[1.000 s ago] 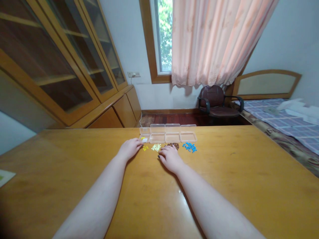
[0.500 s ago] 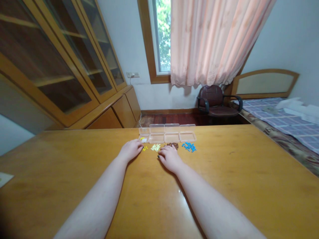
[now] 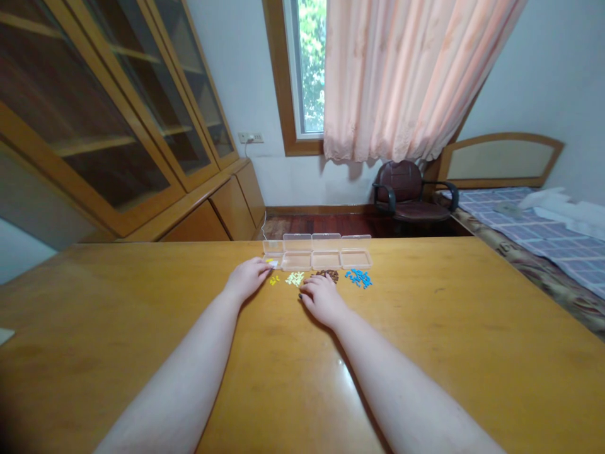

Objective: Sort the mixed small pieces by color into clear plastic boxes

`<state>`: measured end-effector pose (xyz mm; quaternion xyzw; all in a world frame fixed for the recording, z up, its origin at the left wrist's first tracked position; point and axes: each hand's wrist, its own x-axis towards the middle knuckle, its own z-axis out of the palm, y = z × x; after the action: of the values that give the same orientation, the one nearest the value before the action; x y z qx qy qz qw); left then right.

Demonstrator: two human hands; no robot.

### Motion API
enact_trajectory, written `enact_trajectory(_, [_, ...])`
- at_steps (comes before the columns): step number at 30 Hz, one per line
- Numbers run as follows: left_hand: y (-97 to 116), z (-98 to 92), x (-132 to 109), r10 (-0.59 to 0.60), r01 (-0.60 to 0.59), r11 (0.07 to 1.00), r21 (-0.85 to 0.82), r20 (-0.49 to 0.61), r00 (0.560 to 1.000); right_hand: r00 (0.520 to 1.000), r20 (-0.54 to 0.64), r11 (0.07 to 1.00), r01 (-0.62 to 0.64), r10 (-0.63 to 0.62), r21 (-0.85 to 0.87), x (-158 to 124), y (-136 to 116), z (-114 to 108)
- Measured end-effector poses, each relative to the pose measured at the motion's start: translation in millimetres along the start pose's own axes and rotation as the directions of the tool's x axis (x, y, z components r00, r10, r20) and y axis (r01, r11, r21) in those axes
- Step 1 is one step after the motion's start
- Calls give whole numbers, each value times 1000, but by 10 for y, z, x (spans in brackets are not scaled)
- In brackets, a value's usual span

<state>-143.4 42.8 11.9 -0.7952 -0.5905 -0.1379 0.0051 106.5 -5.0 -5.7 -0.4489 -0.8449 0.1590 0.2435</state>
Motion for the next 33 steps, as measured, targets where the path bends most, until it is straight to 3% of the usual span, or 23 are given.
enact_trajectory(5, [-58,-27,-32,128,-123,991,-56,99,987,1000,-10,1000,9,-9,1,3,0,1])
enact_trajectory(12, [-83,0,-20,114,-103,991,-79,148,982,1000,-7,1000,16,-16,12,9,18,27])
enact_trajectory(26, [-15,-48,-45,34,-26,998,-57,134,990,1000,-14,1000,6,-6,6,10,22,47])
enact_trajectory(29, [-19,-25,-27,-13,19,997,-79,80,997,1000,-13,1000,1,-1,10,8,25,48])
enact_trajectory(33, [-15,21,43,-107,98,990,-99,-88,990,1000,-11,1000,-4,4,8,1,11,36])
